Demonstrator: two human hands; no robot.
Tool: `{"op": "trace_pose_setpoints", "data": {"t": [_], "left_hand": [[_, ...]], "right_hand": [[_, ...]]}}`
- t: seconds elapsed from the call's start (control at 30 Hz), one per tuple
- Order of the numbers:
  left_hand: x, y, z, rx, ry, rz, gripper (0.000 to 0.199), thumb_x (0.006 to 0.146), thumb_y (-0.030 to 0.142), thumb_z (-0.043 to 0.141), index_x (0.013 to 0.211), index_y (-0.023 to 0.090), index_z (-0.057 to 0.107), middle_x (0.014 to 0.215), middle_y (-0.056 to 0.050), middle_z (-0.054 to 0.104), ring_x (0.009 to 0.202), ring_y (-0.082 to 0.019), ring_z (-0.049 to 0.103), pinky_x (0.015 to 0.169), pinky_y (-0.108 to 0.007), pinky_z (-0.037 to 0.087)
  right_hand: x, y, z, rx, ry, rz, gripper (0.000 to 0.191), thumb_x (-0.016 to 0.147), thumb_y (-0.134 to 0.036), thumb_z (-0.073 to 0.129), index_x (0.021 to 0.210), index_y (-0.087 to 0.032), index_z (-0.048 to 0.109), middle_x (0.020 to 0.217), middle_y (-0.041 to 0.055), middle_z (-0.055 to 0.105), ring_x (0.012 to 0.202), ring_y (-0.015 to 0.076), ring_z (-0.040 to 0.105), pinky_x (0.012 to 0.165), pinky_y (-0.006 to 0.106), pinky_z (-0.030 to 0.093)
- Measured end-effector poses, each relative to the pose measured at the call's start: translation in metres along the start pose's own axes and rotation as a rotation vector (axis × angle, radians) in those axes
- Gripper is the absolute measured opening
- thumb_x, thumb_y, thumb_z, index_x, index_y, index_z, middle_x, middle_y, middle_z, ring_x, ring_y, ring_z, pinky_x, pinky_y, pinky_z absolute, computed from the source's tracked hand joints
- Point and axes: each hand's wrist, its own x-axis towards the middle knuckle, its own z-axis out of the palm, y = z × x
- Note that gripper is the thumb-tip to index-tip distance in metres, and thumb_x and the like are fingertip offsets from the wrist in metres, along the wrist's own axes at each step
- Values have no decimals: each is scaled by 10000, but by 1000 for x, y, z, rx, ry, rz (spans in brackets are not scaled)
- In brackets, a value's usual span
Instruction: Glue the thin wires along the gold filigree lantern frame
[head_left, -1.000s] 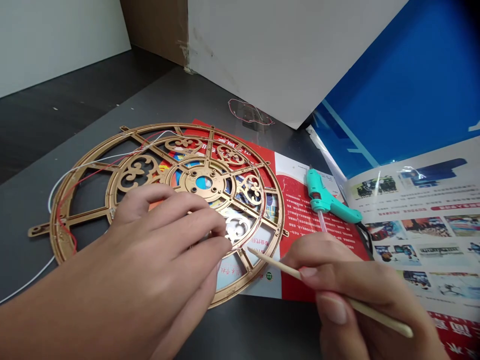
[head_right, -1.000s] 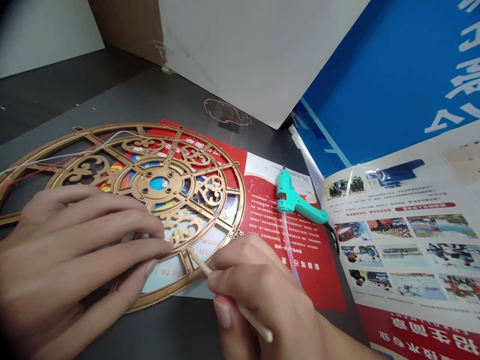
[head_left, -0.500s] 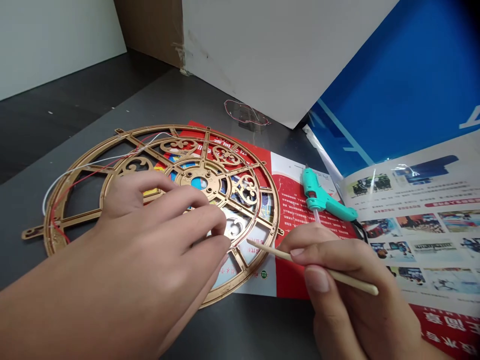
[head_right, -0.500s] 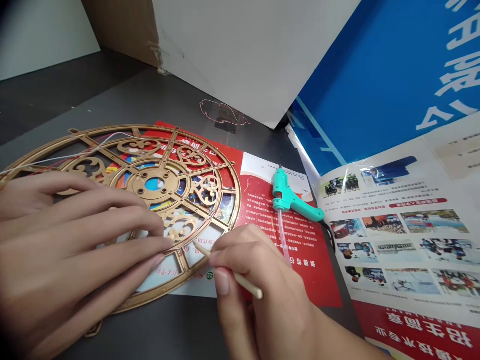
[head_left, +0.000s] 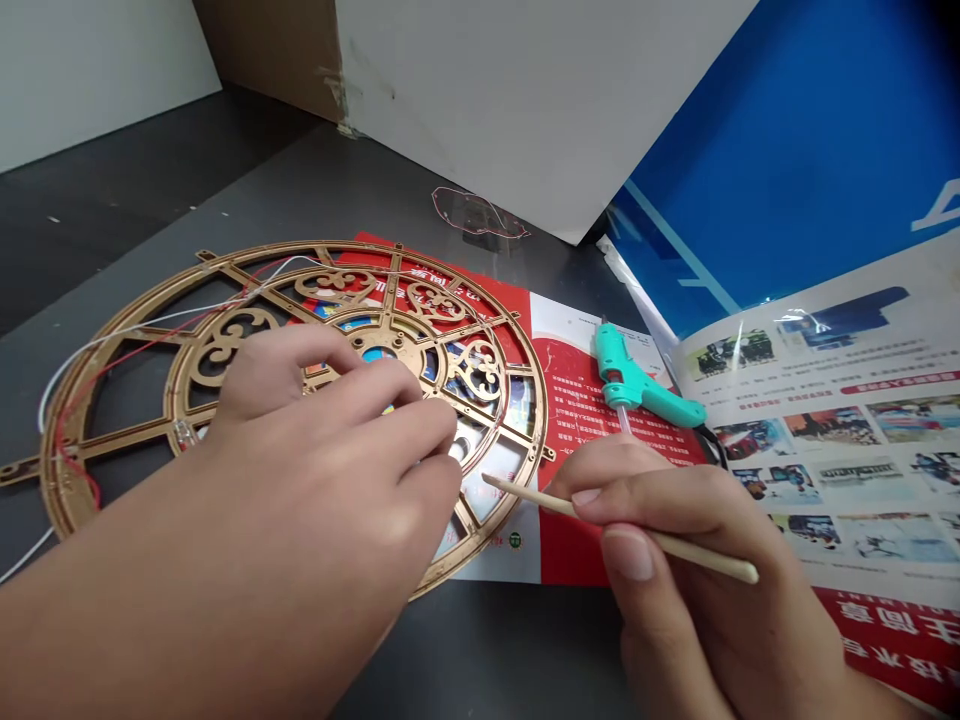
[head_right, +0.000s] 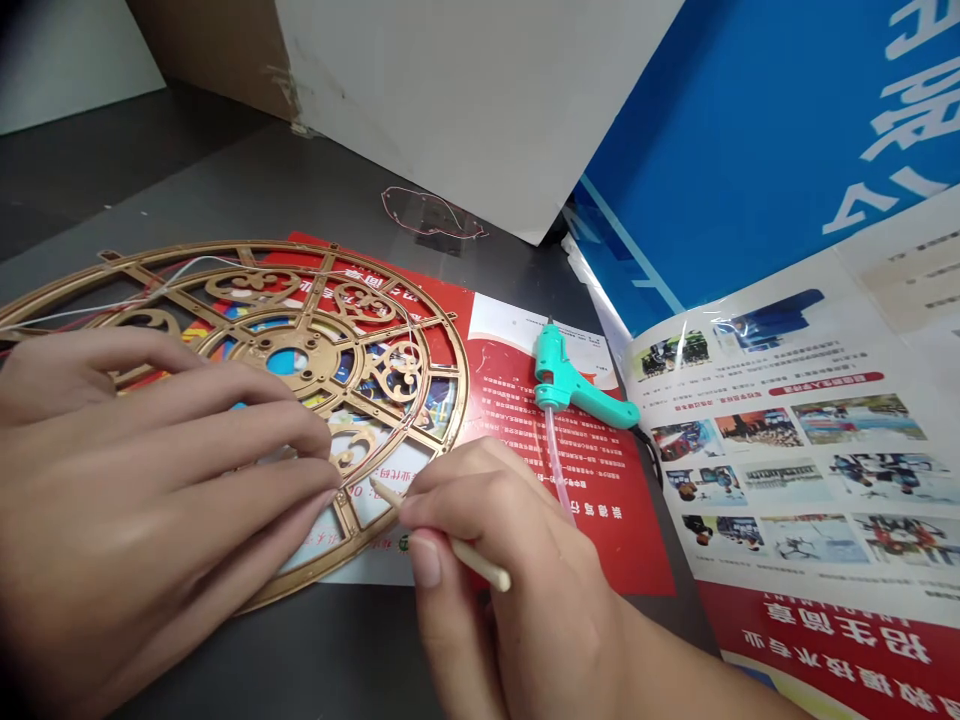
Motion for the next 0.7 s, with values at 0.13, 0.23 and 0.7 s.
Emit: {"op": "trace_pose_setpoints", "data": {"t": [0.13,0.23,0.7], "left_hand": [[10,8,6,102,2,44,208,1016,142,583,994,325,680,1009,-34,821,1053,-349,721,1221,-656,557],[15,9,3,112,-16,16,199,990,161,618,962,339,702,1002,-31,824,1036,-339,748,1130,-624,596],[-16,-7,9,-4,-21,58,176,1083,463,825,947,377,898,1318,12,932,1565,-347,780,1337,-558,668]], "right_hand": [[5,-3,1,3,4,-14,215,1345,-280,661,1205,-333,816,1096,60,899,1074,291,947,905,402,834],[8,-3,2,14,29,-13,219,1337,-290,684,1167,-334,814,1080,53,902,1049,282,938,854,366,819],[15,0,1,5,-118,-105,203,1388,-377,596,1236,-350,727,1081,0,939,1023,230,975,894,327,828]]}}
